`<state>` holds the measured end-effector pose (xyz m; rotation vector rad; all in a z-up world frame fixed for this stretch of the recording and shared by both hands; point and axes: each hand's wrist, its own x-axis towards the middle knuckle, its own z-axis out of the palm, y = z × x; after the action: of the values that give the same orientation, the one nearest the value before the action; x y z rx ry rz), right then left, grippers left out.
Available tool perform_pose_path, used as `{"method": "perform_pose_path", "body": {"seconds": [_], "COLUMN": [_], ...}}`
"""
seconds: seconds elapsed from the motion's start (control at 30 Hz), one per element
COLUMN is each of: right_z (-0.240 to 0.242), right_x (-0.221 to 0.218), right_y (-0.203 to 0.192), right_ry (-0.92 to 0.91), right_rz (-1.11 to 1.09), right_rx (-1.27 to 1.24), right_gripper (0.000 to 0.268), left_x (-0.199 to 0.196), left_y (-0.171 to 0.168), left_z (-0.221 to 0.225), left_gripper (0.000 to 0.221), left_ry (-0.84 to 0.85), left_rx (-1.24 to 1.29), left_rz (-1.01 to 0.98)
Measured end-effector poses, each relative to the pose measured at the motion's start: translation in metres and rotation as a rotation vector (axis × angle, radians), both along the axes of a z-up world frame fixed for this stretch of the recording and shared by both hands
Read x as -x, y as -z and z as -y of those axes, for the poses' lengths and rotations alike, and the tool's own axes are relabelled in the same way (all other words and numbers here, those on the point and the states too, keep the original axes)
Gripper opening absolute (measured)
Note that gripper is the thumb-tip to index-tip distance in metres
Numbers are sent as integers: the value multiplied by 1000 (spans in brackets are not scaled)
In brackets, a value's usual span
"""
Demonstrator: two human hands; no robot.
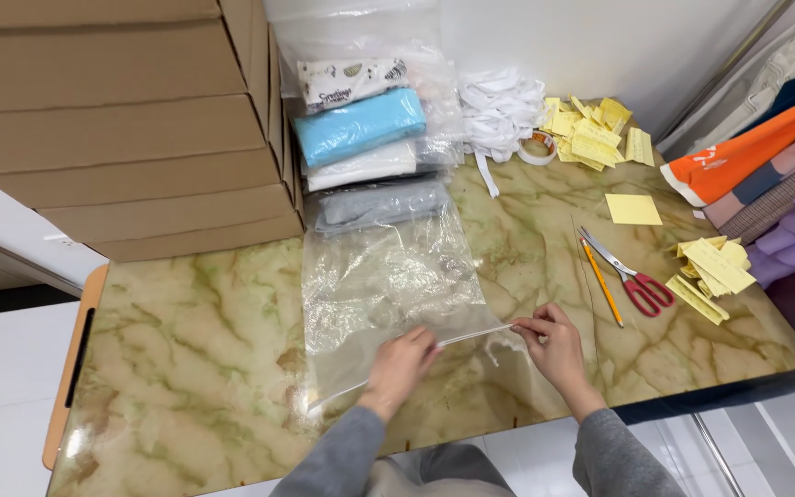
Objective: The person places folded clothes into clear plastic bags on a marble-patterned table. They handle a grey cloth, a patterned white cloth, a blue cloth, and an orange cloth, placing each into a separate bag and arranging them on the table.
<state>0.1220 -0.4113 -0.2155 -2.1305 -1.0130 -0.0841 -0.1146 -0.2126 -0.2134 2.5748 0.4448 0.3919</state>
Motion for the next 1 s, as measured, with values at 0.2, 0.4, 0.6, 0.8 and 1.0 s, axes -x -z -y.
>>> {"method": "perform_pose_path", "body": {"seconds": [0.2,0.4,0.6,0.8,1.0], "right_z": [-13,-14,-4,5,13], "right_x": [-16,-30,-25,-13,20], "right_y": [0,10,10,-10,-76], "right_ry": [-50,29,5,8,184], "right_rz": [-9,-70,-187,-212,-33], "right_rx": [-16,29,71,15,-60], "right_gripper": [12,15,14,14,24], "left_x": [118,180,162,69,17], "left_y": [-26,-10,-22,-48,-21], "left_z": [-41,-66,-60,-41,-23], "left_gripper": [24,22,46,20,17], "left_ry": [-225,-405,-294,-226,-292], "left_rx": [34,-14,136,480,1323], "left_rz": [-7,-1,-321,-283,-200]}}
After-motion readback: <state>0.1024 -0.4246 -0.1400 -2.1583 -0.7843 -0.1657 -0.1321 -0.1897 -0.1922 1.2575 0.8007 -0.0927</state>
